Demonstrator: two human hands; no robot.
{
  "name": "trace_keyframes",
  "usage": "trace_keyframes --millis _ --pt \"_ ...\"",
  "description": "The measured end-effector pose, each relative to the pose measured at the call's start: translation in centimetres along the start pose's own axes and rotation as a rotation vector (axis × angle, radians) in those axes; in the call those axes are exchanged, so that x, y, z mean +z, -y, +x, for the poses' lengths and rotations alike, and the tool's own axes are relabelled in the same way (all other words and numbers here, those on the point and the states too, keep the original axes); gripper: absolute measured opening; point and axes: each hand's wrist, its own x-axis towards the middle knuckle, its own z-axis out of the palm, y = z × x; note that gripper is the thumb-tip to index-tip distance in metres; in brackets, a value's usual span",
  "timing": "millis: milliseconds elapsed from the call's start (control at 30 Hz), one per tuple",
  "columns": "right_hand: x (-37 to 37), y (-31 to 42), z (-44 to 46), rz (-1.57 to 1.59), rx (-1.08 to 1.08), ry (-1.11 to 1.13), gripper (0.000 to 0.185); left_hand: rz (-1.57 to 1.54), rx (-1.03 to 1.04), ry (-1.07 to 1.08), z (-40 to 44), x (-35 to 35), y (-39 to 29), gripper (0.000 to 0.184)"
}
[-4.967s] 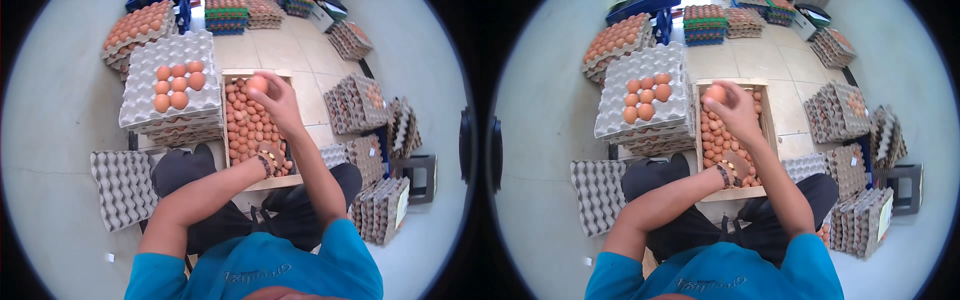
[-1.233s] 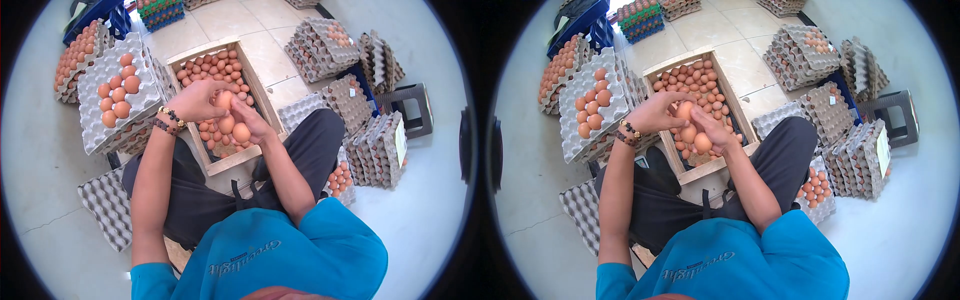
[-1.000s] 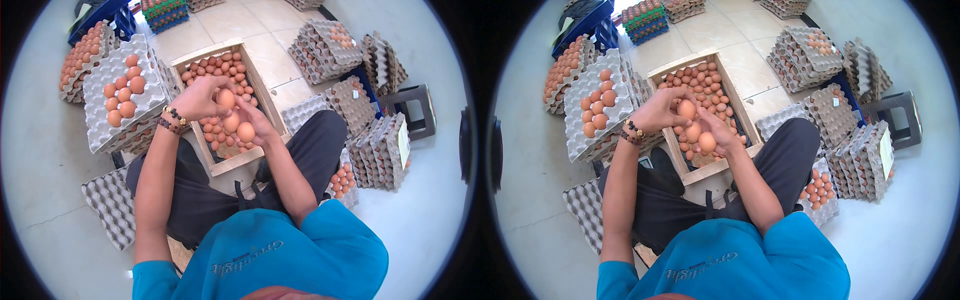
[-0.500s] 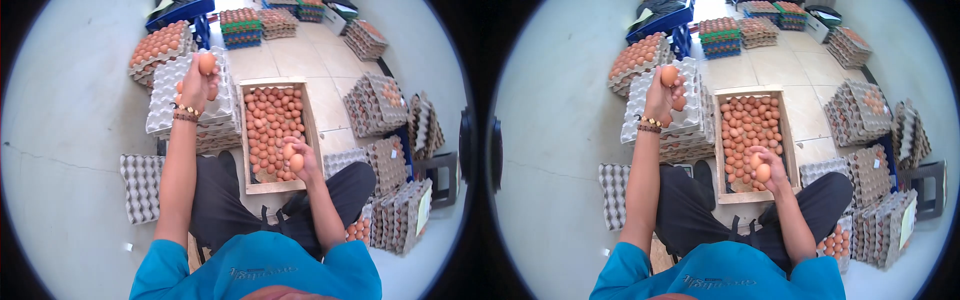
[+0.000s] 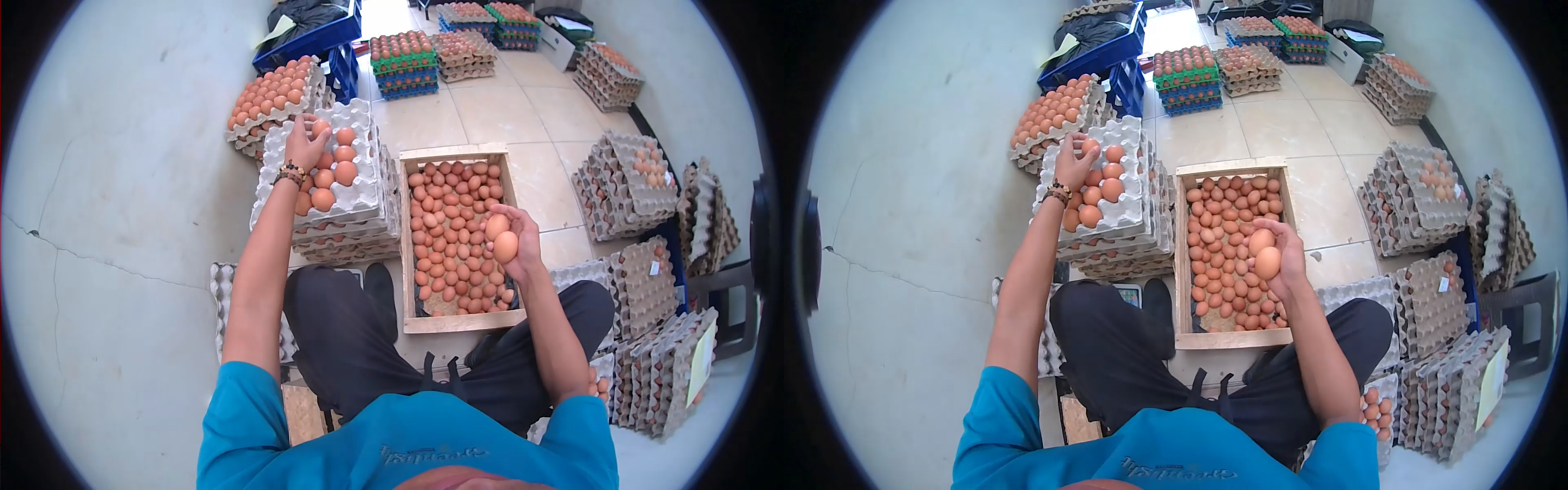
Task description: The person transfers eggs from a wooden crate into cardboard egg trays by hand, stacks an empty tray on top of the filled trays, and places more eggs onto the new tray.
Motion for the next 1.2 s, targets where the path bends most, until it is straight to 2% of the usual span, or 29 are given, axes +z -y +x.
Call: trace_keyframes --millis 33,67,167,267,333,400,467,500,533,567,600,700,833,933,1000,1033,1067,1200 --pt "-1.2 -0.4 0.4 0.065 0.029 0.004 0.037 -0.001 -0.048 0.04 -0.2 0.0 -0.4 0.047" --pt "-2.3 -1.0 0.4 0.134 0.062 0.0 0.04 0.113 0.021 0.004 -0.5 0.2 -0.2 0.042" --pt "-2.1 -0.7 0.3 0.184 0.089 -0.009 0.049 0.262 0.056 -0.021 -0.2 1.1 3.4 0.035" --pt "-2.9 -1.7 1.2 0.139 -0.001 -0.026 0.058 0.367 -0.085 0.018 -1.0 0.3 -0.9 0.028" --pt "-2.5 -1.4 0.8 0.23 0.06 -0.009 0.058 0.328 0.07 -0.004 -2.0 1.2 -4.4 0.025" --pt "-1.9 -1.2 0.5 0.283 0.1 0.006 0.058 0.301 0.393 -0.076 -5.1 2.9 -10.3 0.023" --pt "-1.6 -1.4 0.1 0.283 0.133 -0.012 0.06 -0.017 0.352 0.409 -10.6 4.3 -17.1 0.023" --pt "-1.6 -1.6 0.1 0.279 0.135 0.024 0.061 -0.133 0.447 0.568 -13.1 5.4 -19.1 0.03" --pt "-1.6 -1.9 0.0 0.271 0.138 0.061 0.062 -0.071 0.643 0.599 -15.1 6.5 -20.9 0.04" --pt "-1.5 -2.1 -0.1 0.261 0.141 0.098 0.064 -0.085 0.648 0.671 -16.8 7.5 -22.1 0.045" --pt "-1.1 -2.5 -0.1 0.264 0.163 0.024 0.066 -0.099 0.655 0.743 -17.9 8.3 -22.8 0.05" --pt "-0.9 -2.7 -1.0 0.321 0.162 0.132 0.067 0.07 0.688 0.825 -19.3 10.8 -22.4 0.057" --pt "-0.9 -3.3 -1.3 0.335 0.139 0.118 0.068 0.114 0.793 0.851 -19.4 11.0 -21.9 0.055" --pt "0.3 -3.0 -1.5 0.383 0.115 0.12 0.063 -0.509 0.313 0.804 -18.7 9.5 -21.6 0.05" --pt "0.2 -3.1 -1.4 0.36 0.122 0.224 0.062 -0.703 -0.008 0.641 -16.0 6.7 -20.8 0.052" --pt "0.1 -3.3 -1.6 0.351 0.128 0.273 0.061 -0.769 0.024 0.523 -14.1 6.0 -19.1 0.052" --pt "0.2 -3.3 -1.9 0.363 0.135 0.285 0.058 -0.739 -0.048 0.437 -12.6 4.7 -18.5 0.054" --pt "1.4 -1.8 -2.9 0.344 0.155 0.351 0.045 -0.986 -0.254 0.278 -7.1 0.6 -12.0 0.055"
